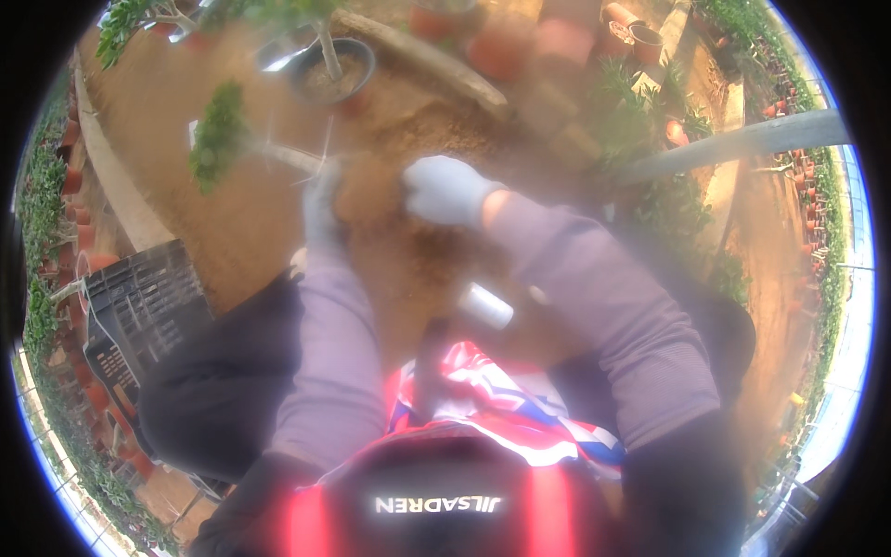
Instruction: The person removes small plants from terracotta pots, wraps the root balls with clear plastic wrap, and places the wrapped plants into a black crate. The process is repeated for several plants.
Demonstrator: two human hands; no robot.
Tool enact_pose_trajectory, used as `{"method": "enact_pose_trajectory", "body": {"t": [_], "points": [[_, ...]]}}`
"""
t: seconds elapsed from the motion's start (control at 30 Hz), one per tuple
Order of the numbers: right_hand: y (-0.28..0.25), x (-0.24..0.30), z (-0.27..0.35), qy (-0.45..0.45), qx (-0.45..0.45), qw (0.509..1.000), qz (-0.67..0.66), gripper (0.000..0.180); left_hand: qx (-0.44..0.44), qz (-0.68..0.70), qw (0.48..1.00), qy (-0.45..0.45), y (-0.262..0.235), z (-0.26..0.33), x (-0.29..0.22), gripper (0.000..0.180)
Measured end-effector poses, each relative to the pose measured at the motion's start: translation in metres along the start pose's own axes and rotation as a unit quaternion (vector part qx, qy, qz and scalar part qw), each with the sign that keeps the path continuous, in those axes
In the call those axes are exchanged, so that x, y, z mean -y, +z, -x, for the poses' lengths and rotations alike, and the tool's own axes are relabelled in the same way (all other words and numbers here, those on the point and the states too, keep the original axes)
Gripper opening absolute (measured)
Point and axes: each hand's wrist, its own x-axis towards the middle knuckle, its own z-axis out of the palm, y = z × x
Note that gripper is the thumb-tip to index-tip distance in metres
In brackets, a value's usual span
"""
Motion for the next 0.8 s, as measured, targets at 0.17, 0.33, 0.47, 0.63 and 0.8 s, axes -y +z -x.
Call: {"method": "enact_pose_trajectory", "body": {"t": [0.17, 0.33, 0.47, 0.63, 0.8], "points": [[-0.006, 0.008, 0.004, 0.034, 0.099, 0.993, 0.057, 0.008, 0.030, -0.088, 0.995, -0.033, 0.009, 0.007, -0.014, 0.029], [-0.009, 0.005, 0.008, -0.154, 0.200, 0.938, 0.238, 0.006, 0.073, -0.025, 0.993, -0.093, 0.011, 0.021, -0.013, 0.025], [-0.004, -0.007, 0.009, -0.223, 0.167, 0.922, 0.269, 0.008, 0.101, -0.046, 0.990, -0.087, 0.003, 0.015, -0.001, 0.028], [0.006, -0.040, 0.003, 0.073, -0.020, 0.885, -0.460, 0.023, 0.040, 0.104, 0.992, -0.065, -0.015, 0.006, 0.011, 0.030], [0.017, -0.084, 0.020, 0.298, -0.012, 0.897, -0.326, 0.046, -0.023, 0.082, 0.996, -0.034, -0.022, 0.002, 0.009, 0.033]]}}
